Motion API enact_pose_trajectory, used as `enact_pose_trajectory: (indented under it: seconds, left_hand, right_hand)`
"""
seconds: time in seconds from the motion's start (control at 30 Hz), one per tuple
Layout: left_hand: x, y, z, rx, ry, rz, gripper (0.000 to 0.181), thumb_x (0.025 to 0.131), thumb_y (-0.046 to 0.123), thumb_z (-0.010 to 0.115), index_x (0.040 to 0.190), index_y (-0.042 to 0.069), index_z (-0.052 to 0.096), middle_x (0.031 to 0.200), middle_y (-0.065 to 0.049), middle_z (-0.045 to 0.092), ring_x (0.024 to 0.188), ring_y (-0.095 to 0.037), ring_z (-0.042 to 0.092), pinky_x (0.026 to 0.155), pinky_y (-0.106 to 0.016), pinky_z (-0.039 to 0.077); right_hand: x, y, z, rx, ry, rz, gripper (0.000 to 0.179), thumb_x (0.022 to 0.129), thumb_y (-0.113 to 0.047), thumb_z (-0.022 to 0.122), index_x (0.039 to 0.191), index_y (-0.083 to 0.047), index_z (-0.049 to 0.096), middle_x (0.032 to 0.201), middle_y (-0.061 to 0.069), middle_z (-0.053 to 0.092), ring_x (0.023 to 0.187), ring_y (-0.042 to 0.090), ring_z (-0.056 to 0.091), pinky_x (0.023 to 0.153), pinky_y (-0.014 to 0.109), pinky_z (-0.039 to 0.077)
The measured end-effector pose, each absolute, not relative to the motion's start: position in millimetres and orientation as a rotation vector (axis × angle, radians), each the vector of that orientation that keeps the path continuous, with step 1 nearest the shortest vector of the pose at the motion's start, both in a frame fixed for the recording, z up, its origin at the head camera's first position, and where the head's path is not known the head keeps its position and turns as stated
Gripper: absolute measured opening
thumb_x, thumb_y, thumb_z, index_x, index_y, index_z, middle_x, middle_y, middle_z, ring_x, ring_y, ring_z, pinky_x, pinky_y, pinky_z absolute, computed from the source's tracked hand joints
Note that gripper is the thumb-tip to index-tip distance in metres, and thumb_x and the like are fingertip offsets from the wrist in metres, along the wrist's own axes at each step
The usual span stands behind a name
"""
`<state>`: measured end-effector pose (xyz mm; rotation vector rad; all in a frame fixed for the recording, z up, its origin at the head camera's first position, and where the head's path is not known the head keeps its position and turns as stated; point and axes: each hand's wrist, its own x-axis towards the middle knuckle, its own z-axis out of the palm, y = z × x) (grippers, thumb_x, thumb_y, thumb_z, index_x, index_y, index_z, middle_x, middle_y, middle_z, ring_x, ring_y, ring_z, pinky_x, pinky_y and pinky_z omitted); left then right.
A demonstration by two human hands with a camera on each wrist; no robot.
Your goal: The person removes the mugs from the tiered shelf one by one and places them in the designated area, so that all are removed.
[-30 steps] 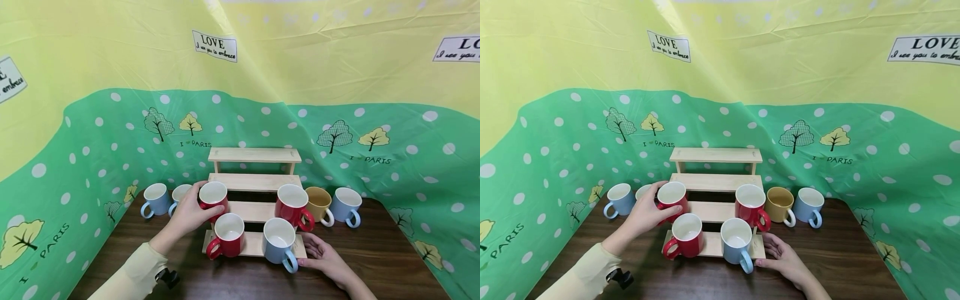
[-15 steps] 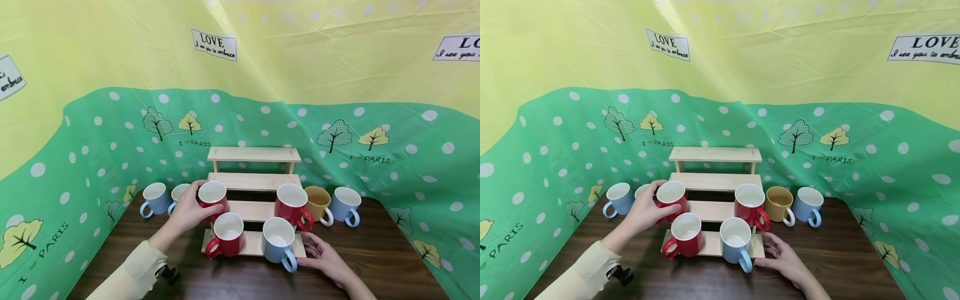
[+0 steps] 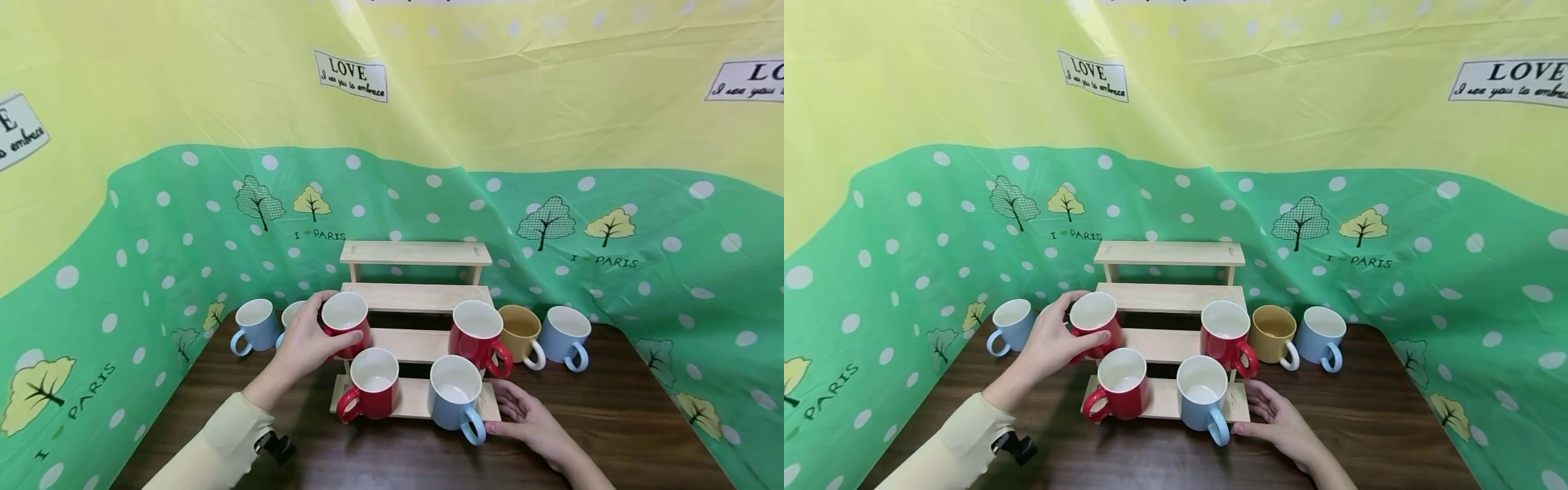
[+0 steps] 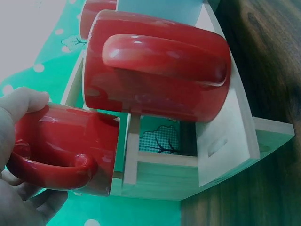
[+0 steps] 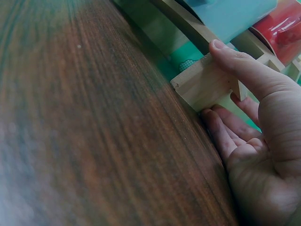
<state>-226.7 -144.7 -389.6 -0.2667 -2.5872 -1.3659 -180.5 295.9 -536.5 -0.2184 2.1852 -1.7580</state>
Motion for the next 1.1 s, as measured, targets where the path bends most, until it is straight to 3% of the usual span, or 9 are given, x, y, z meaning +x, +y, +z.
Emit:
enact_pose_trajectory:
  seconds: [0.47,1.1]
  left_hand:
    - [-226.3,-156.9,-375.2,-0.324,-2.565,-1.301,0.082,0.08,0.033,0.099,0.147,0.011,0.057,0.131,-0.01,0.071,0.117,-0.03,0.068,0.095,-0.054,0.061]
    - [-203.5,-182.1,-351.7,-0.314,-2.546,-1.332,0.082,0.081,0.028,0.099,0.148,0.01,0.055,0.134,-0.012,0.069,0.12,-0.032,0.065,0.092,-0.048,0.06]
  right_hand:
    - [-180.8,297.2,-538.7,-0.186,2.196,-1.735,0.088,0.097,-0.018,0.085,0.164,0.006,0.033,0.162,0.031,0.047,0.148,0.047,0.05,0.104,0.019,0.052]
    - [-181.1,297.1,-536.7,-0.237,2.182,-1.755,0.087,0.098,-0.015,0.083,0.164,0.007,0.031,0.16,0.032,0.048,0.146,0.046,0.052,0.101,0.015,0.049]
